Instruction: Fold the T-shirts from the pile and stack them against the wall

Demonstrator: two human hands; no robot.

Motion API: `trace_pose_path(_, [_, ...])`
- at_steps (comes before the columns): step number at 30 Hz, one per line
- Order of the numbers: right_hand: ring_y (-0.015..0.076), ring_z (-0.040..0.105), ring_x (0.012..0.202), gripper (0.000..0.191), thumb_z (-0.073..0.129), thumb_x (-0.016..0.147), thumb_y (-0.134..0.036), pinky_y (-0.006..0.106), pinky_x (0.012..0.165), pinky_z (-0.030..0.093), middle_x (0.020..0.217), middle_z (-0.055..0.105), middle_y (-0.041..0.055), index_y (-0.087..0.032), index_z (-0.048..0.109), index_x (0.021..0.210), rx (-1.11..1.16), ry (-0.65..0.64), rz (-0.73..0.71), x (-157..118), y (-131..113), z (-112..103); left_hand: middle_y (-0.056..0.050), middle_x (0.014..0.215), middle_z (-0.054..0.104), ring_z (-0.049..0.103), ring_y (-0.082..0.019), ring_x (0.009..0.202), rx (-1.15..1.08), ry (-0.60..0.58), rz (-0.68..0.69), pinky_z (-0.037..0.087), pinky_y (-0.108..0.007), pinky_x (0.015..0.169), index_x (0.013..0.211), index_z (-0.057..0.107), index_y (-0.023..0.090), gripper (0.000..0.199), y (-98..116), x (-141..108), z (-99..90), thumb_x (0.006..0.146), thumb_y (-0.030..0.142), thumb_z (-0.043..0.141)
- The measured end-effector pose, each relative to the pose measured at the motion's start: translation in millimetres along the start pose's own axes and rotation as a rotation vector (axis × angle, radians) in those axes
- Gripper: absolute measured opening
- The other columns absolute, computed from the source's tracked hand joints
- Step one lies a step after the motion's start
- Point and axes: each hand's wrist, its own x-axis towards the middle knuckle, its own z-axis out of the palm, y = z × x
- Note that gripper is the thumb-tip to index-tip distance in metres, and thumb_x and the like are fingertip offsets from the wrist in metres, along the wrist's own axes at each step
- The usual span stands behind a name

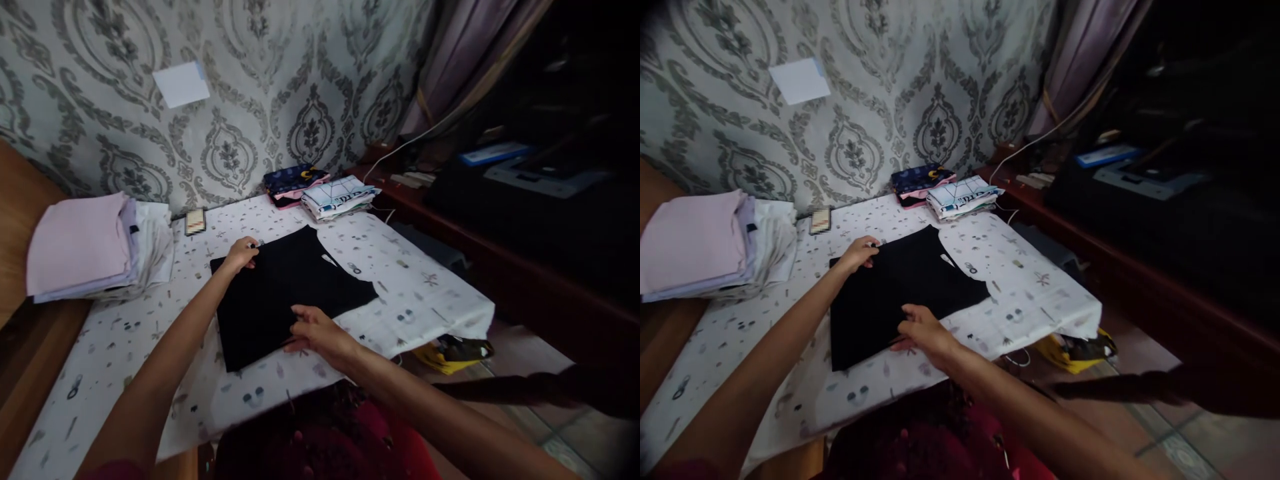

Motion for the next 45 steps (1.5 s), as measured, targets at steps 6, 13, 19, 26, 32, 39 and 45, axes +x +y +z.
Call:
trace_pose_path(6, [0.0113, 0.069, 0.062, 0.048, 0.070, 0.083, -0.026, 0.028, 0.060, 0.061, 0.128, 0.056, 0.0140, -0.016, 0.049, 0.125, -0.042, -0.014, 0.068, 0, -11, -3, -0.001, 0.070, 0.061, 0.063, -0.012, 0.055, 0.081, -0.045, 0.048, 0.053, -0.023, 0.054, 0.097, 0.058, 0.018, 0.018, -8, 10, -15.3, 0.090, 0.034, 0.057])
trace_pose_path(13, [0.0092, 0.070, 0.063, 0.048, 0.061, 0.091, -0.021, 0.024, 0.060, 0.059, 0.134, 0.053, 0.0162, -0.016, 0.043, 0.136, -0.103, -0.062, 0.068, 11, 0, -11, -0.002, 0.082, 0.066, 0.062, -0.017, 0.080, 0.318, 0.030, 0.299, 0.050, -0.031, 0.080, 0.089, 0.067, 0.020, 0.014, -13, 20, -26.8, 0.076, 0.020, 0.061])
trace_pose_path(19, [0.0136, 0.072, 0.066, 0.048, 0.056, 0.090, -0.018, 0.026, 0.059, 0.058, 0.119, 0.062, 0.0116, -0.018, 0.044, 0.137, -0.109, -0.098, 0.047, 11, 1, -12, -0.003, 0.080, 0.067, 0.060, -0.020, 0.081, 0.471, 0.045, 0.372, 0.047, -0.033, 0.081, 0.076, 0.064, 0.020, 0.004, -23, 28, -10.6, 0.078, 0.024, 0.063])
trace_pose_path(26, [0.0178, 0.072, 0.061, 0.046, 0.057, 0.090, -0.022, 0.026, 0.055, 0.054, 0.081, 0.065, 0.0026, -0.013, 0.045, 0.133, -0.178, -0.121, 0.063, 10, -5, -11, -0.004, 0.082, 0.066, 0.061, -0.021, 0.082, 0.585, 0.100, 0.382, 0.047, -0.034, 0.079, 0.082, 0.063, 0.020, 0.006, -25, 27, -8.2, 0.085, 0.024, 0.059])
trace_pose_path(32, [0.0189, 0.068, 0.070, 0.032, 0.053, 0.093, -0.026, 0.031, 0.068, 0.052, 0.085, 0.070, 0.0064, -0.018, 0.062, 0.122, -1.047, 0.135, -0.471, 2, -28, -23, -0.015, 0.119, 0.064, 0.057, -0.029, 0.116, 0.688, 0.221, 0.571, 0.043, -0.046, 0.103, 0.119, 0.059, 0.017, 0.028, -34, -17, -12.7, 0.097, 0.028, 0.046])
trace_pose_path(39, [0.0290, 0.045, 0.140, 0.046, 0.040, 0.096, -0.014, 0.049, 0.114, 0.037, 0.150, 0.049, 0.0203, -0.012, 0.055, 0.139, -1.458, 0.025, -0.845, 66, -52, 43, -0.018, 0.150, 0.050, 0.041, -0.030, 0.143, 0.816, 0.208, 0.586, 0.032, -0.054, 0.118, 0.139, 0.048, 0.017, 0.042, -71, -57, -4.8, 0.098, 0.026, 0.042])
trace_pose_path(45, [0.0307, 0.023, 0.152, 0.057, 0.040, 0.100, -0.030, 0.052, 0.122, 0.021, 0.161, 0.031, 0.0224, -0.003, 0.039, 0.151, -1.657, 0.079, -0.687, 136, -51, 64, -0.021, 0.150, 0.050, 0.040, -0.032, 0.144, 0.824, 0.293, 0.407, 0.027, -0.059, 0.118, 0.139, 0.048, 0.013, 0.042, -84, -47, -31.8, 0.100, 0.026, 0.037])
